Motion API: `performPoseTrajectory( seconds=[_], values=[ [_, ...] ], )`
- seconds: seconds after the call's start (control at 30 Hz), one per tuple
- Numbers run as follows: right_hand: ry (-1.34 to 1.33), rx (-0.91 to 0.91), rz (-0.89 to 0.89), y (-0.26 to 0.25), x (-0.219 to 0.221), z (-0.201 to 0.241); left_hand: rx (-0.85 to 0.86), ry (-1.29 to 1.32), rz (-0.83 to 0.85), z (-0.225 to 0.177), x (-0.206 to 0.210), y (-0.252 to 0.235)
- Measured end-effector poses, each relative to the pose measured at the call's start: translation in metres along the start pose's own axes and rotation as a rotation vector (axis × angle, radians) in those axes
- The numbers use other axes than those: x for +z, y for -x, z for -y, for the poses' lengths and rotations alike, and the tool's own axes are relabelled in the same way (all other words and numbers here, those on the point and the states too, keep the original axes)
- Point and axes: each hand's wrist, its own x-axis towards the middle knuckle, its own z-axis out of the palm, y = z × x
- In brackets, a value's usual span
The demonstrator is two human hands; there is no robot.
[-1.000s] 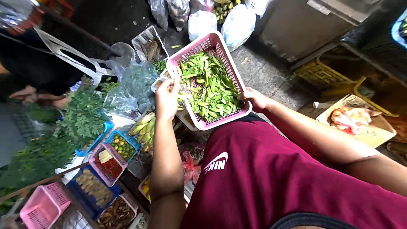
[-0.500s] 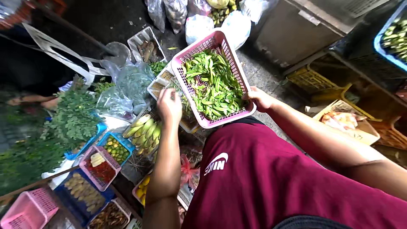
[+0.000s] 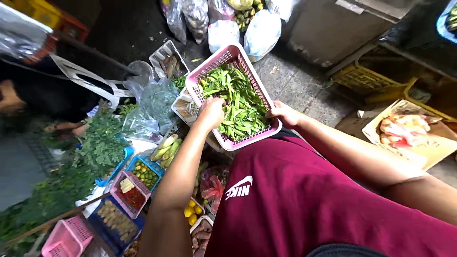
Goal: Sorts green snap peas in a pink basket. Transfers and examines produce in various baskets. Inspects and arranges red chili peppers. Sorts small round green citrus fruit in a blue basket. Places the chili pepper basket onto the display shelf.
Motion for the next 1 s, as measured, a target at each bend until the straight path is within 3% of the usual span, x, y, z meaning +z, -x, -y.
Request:
performPoseTrajectory(
  seconds=[0.1,0.3,0.53,0.67,0.83,1.0],
  values=[
    [0.017,-0.005,0.009,0.002,0.000,0.003,0.009,-0.011,0.115,-0.003,-0.008,0.005],
    [0.051,-0.013,0.031,0.000,-0.002,0.007,-0.066,-0.047,0.005,-0.011,0.002,0.004],
    [0.058,0.022,0.021,-0.002,0.004,0.013,-0.223,-0.089,0.056,-0.032,0.001,0.005],
    [0.035,0.056,0.024,-0.007,-0.005,0.007,-0.130,-0.022,0.074,-0.016,0.009,0.000],
    [0.014,0.068,0.110,-0.024,-0.031,0.003,-0.146,0.203,-0.179,-0.015,-0.024,0.018],
    [0.066,0.116,0.108,-0.035,-0.036,0.029,-0.224,0.489,-0.487,-0.012,-0.051,0.049]
  ],
)
